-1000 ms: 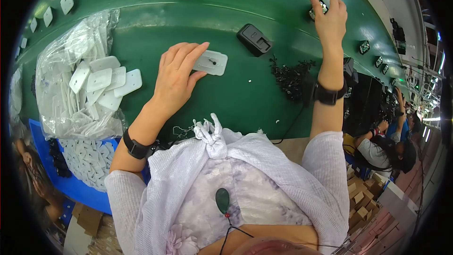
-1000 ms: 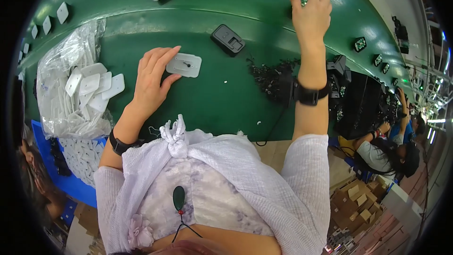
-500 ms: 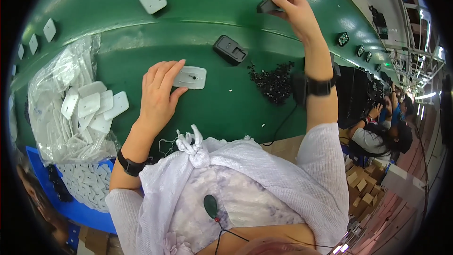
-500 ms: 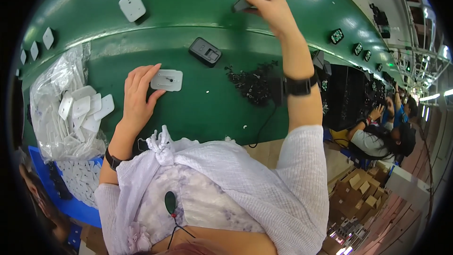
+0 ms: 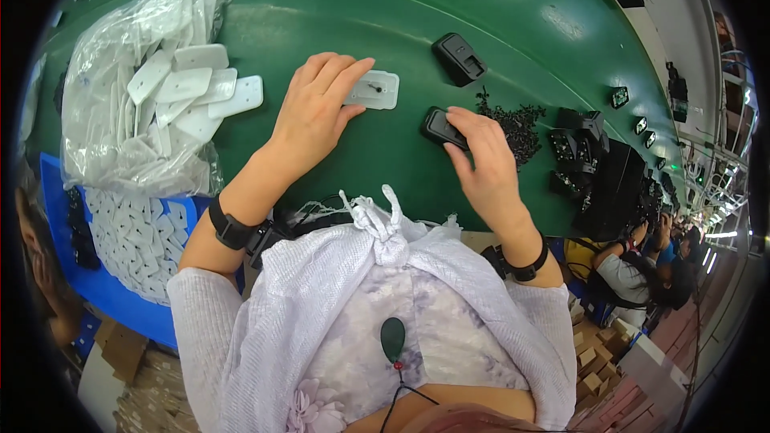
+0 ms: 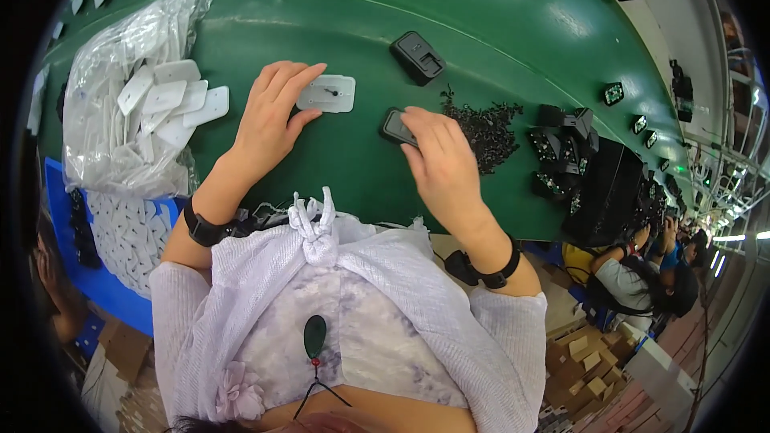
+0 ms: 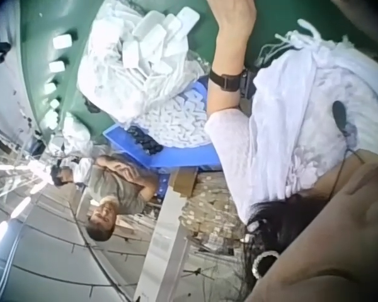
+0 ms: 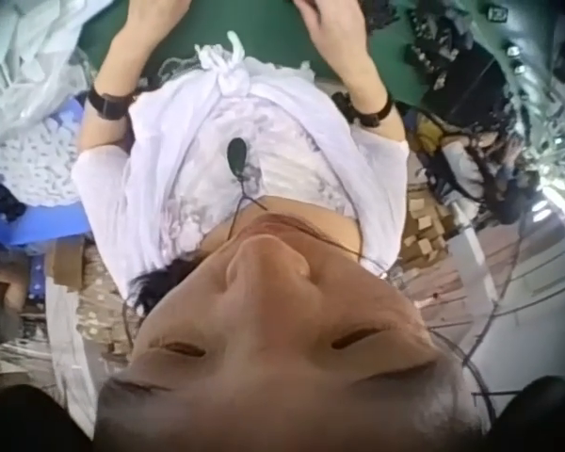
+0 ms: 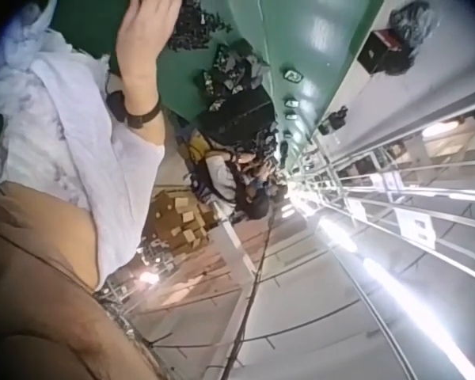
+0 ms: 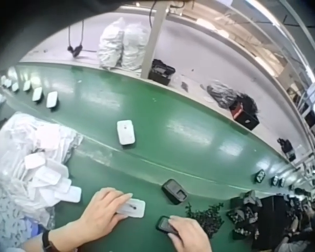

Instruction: The person assembles electronic devices by picking up a white plastic base, inserting a small black component, and fitting a black plastic housing over it. They press the pieces together and place the completed unit onto the green conveyor belt.

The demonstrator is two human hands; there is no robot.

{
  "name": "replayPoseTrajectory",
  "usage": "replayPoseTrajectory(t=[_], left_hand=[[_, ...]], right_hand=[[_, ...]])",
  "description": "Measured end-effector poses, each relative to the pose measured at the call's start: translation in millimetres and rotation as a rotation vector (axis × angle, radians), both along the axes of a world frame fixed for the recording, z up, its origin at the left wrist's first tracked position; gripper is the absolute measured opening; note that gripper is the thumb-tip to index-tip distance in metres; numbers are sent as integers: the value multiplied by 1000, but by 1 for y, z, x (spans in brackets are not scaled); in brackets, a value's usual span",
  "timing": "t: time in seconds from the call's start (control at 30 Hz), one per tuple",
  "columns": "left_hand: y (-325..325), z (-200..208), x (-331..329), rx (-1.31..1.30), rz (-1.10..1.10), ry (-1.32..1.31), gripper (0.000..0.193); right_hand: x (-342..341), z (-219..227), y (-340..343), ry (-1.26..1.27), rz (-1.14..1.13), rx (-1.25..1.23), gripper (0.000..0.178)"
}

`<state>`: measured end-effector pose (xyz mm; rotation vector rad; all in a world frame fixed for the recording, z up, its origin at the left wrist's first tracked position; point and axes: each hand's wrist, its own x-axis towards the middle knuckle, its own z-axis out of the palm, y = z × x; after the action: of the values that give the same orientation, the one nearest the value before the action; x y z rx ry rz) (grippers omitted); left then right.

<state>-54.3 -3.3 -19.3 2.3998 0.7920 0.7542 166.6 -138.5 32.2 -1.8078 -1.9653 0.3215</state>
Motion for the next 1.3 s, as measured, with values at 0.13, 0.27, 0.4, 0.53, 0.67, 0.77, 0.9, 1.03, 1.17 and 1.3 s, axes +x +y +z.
replayPoseTrajectory(t=[0.13,0.27,0.4,0.53,0.67,0.77,0.9,1.03,1.17,1.3], left_hand=[[-3,-1,-6,-74,4,-130,56],[-9,-8,-17,-195,105,-277,47],[-14,-8,-21,-293,115,-306,46],[-12,-12,-21,-224,69,-289,52],[-8,-11,-24,-161,37,-200,53],[-10,-9,-23,-43,40,-100,50],[-17,-2,-23,98,79,98,47],[-21,8,-23,167,69,271,50],[-22,8,-21,209,47,300,53],[-23,0,-8,217,93,198,55]], right_hand=[[-6,6,12,42,48,33,39],[-33,6,46,167,157,170,35],[-39,-12,71,138,250,168,33],[-41,-17,78,99,301,139,31],[-44,-20,78,76,290,129,30],[-48,-25,76,-1,286,191,32],[-49,-30,74,-109,302,277,31],[-49,-40,73,-92,280,334,29],[-51,-47,71,-11,226,368,29],[-47,-35,79,66,201,310,26]])
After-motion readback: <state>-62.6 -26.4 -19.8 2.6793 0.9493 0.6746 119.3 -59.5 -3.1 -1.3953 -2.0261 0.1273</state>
